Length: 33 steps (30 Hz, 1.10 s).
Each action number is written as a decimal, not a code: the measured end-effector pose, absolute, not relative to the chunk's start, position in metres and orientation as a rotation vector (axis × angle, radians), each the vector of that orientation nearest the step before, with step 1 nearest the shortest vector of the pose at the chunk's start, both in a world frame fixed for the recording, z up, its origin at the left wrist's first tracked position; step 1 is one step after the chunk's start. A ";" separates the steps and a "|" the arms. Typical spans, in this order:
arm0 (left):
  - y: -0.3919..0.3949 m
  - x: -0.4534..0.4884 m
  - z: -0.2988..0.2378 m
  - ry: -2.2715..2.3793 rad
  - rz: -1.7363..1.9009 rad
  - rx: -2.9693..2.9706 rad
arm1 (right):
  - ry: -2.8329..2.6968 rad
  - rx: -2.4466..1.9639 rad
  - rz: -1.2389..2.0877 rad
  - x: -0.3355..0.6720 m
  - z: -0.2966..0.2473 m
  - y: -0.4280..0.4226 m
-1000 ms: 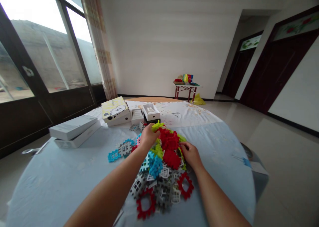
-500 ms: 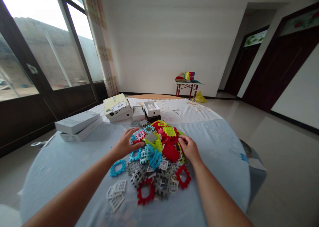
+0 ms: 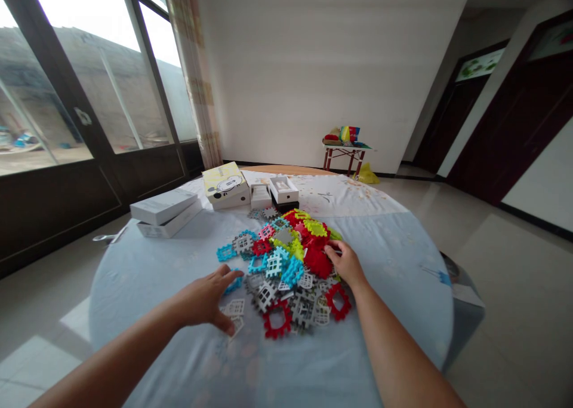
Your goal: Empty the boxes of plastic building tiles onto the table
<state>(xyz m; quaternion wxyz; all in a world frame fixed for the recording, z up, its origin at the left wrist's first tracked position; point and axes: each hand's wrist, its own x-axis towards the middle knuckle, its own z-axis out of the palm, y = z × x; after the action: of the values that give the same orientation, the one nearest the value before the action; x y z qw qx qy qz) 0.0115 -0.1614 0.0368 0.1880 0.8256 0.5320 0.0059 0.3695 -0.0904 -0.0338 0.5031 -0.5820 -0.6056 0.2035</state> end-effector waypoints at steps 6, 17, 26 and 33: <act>-0.156 0.017 0.038 1.660 -0.071 2.415 | -1.475 -1.416 0.474 0.368 -0.030 -0.094; -0.130 0.031 0.024 1.762 0.112 2.476 | -1.482 -1.404 0.479 0.369 -0.032 -0.092; -0.095 0.066 0.028 1.591 0.717 2.286 | -1.527 -1.412 0.479 0.372 -0.037 -0.089; -0.052 -0.021 0.053 2.332 1.480 1.766 | -1.542 -1.434 0.478 0.372 -0.038 -0.091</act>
<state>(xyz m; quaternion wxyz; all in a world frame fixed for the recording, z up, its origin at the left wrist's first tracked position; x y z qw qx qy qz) -0.0208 -0.0518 0.0525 -0.0684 0.5374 0.7097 0.4504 0.3719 -0.0905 -0.0379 0.4717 -0.5857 -0.6296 0.1952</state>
